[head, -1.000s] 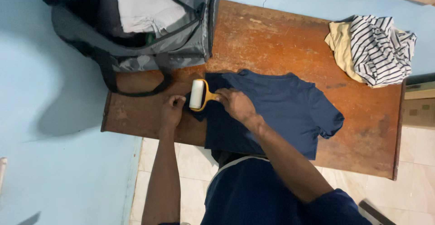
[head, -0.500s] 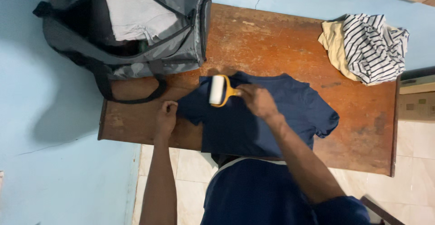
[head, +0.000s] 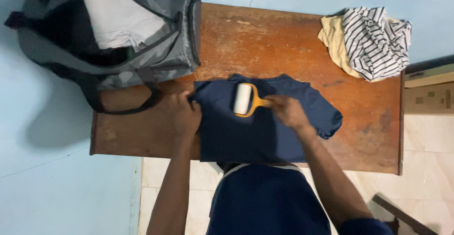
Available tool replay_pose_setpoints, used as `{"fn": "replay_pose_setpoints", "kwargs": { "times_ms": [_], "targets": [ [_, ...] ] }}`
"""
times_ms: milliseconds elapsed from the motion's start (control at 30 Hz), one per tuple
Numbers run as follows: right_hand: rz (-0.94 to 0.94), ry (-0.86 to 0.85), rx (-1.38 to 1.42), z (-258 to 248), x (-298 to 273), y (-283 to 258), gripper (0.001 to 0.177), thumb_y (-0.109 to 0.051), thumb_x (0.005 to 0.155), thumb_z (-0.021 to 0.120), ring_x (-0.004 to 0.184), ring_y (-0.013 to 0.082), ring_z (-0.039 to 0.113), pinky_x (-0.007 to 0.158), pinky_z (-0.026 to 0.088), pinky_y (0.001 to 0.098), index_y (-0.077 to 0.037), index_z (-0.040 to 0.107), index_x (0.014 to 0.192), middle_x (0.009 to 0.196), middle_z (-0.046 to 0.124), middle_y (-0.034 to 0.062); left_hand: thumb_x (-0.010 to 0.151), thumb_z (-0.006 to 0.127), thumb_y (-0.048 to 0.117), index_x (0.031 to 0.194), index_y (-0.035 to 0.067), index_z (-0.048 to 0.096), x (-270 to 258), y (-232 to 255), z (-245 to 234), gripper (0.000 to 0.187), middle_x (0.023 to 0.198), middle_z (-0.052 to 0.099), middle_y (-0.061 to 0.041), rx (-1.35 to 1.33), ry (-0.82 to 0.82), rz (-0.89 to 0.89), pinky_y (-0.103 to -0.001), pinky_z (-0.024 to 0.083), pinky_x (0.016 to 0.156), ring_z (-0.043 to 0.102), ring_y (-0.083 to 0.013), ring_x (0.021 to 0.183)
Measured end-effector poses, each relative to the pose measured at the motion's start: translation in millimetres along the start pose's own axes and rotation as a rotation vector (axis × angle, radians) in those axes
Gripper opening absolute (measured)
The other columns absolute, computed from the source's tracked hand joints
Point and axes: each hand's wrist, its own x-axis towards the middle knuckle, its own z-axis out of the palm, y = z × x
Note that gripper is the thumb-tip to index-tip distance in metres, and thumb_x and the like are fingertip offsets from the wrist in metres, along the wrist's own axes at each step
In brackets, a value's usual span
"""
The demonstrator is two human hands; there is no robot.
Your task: The person uses a lint roller on a dark blue t-shirt laid on a wooden table, then folds it and places it into a gray duffel bag. The person repeats the process with a striped t-shirt, rolling, folding, and placing it into the bag.
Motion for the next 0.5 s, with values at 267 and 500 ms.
{"fn": "replay_pose_setpoints", "kwargs": {
  "times_ms": [267,500],
  "targets": [
    [0.034,-0.040,-0.018,-19,6,15,0.029,-0.026,0.091,0.070,0.087,0.0310,0.075,0.077,0.057,0.0403,-0.011,0.076,0.115,0.100,0.077,0.0159,0.085,0.074,0.019,0.135,0.008,0.055,27,41,27,0.054,0.128,0.056,-0.019,0.008,-0.277,0.142,-0.056,0.043,0.098,0.053,-0.0399,0.122],
    [0.078,0.005,-0.062,-50,8,34,0.028,-0.026,0.090,0.070,0.088,0.0331,0.073,0.076,0.056,0.0423,-0.012,0.077,0.113,0.098,0.076,0.0171,0.083,0.078,0.020,0.148,0.011,0.048,33,44,24,0.072,0.134,0.054,-0.020,0.020,-0.386,0.121,-0.056,0.044,0.104,0.050,-0.0419,0.129]
  ]
}}
